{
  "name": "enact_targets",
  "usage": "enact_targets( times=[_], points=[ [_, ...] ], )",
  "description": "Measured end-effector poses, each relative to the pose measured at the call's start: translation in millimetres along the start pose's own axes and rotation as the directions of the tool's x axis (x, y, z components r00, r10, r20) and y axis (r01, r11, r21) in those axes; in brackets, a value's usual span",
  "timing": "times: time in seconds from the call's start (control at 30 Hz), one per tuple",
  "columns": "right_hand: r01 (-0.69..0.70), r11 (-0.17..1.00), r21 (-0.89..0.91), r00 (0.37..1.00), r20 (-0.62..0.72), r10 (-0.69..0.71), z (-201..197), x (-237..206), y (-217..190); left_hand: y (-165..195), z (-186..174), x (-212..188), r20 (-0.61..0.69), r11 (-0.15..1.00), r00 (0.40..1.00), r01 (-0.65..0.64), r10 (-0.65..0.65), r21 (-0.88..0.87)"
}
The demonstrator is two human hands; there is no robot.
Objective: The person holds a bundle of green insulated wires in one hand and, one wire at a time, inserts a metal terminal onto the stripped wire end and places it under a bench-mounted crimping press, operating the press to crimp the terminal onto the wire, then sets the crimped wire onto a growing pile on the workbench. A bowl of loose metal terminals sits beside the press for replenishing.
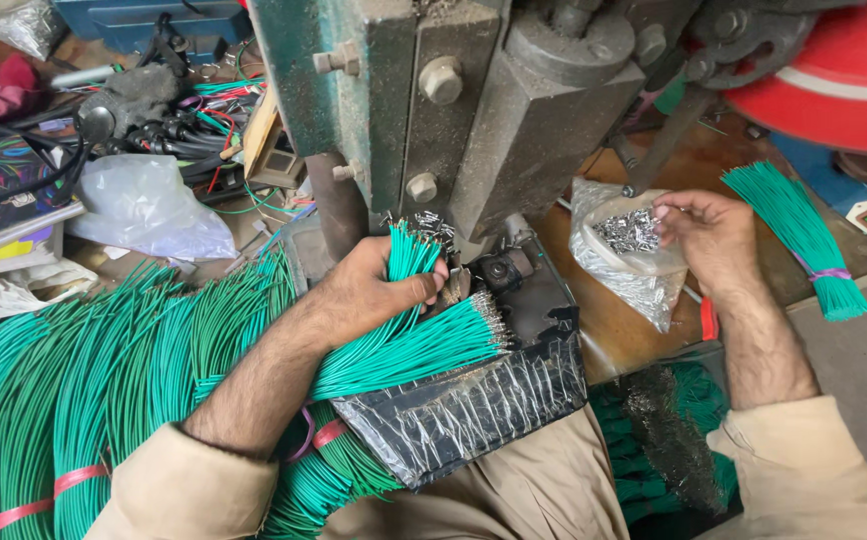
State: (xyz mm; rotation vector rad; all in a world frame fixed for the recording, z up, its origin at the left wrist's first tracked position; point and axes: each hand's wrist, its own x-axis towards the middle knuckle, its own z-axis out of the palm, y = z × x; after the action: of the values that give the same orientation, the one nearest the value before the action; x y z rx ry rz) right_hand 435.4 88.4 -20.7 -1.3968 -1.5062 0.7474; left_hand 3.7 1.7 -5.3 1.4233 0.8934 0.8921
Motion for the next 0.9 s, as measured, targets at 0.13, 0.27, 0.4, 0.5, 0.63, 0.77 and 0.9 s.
enact_targets(
  times=[0.13,0.27,0.4,0.5,0.63,0.77,0.9],
  points=[
    [-0.170,0.929,0.329,0.948,0.312,0.063,25,-39,-21,2,-1,-2,0.001,1.000,1.000,0.019,-0.019,-0.001],
    [-0.069,0.998,-0.014,0.830,0.554,0.065,70,-101,-57,5,0,-2,0.003,1.000,1.000,0.023,-0.023,-0.010],
    [0.433,0.883,-0.182,0.780,0.567,-0.266,84,-121,-87,9,-2,-4,0.022,1.000,0.999,-0.027,0.027,0.010],
    [0.231,0.969,-0.092,0.842,0.518,-0.151,84,-115,-85,10,-3,-6,0.000,0.998,1.000,-0.006,0.006,0.068],
    [0.034,0.980,0.198,0.893,0.434,-0.118,83,-105,-57,7,-2,-4,0.021,1.000,1.000,-0.011,0.012,-0.028],
    [-0.058,0.924,0.379,0.930,0.357,-0.088,85,-103,-40,4,-3,-2,0.064,0.998,0.998,-0.014,0.018,-0.058],
    [0.155,0.961,0.231,0.959,0.197,-0.202,102,-101,-50,3,-2,-2,0.093,0.995,0.994,-0.041,0.049,-0.096]
  ],
)
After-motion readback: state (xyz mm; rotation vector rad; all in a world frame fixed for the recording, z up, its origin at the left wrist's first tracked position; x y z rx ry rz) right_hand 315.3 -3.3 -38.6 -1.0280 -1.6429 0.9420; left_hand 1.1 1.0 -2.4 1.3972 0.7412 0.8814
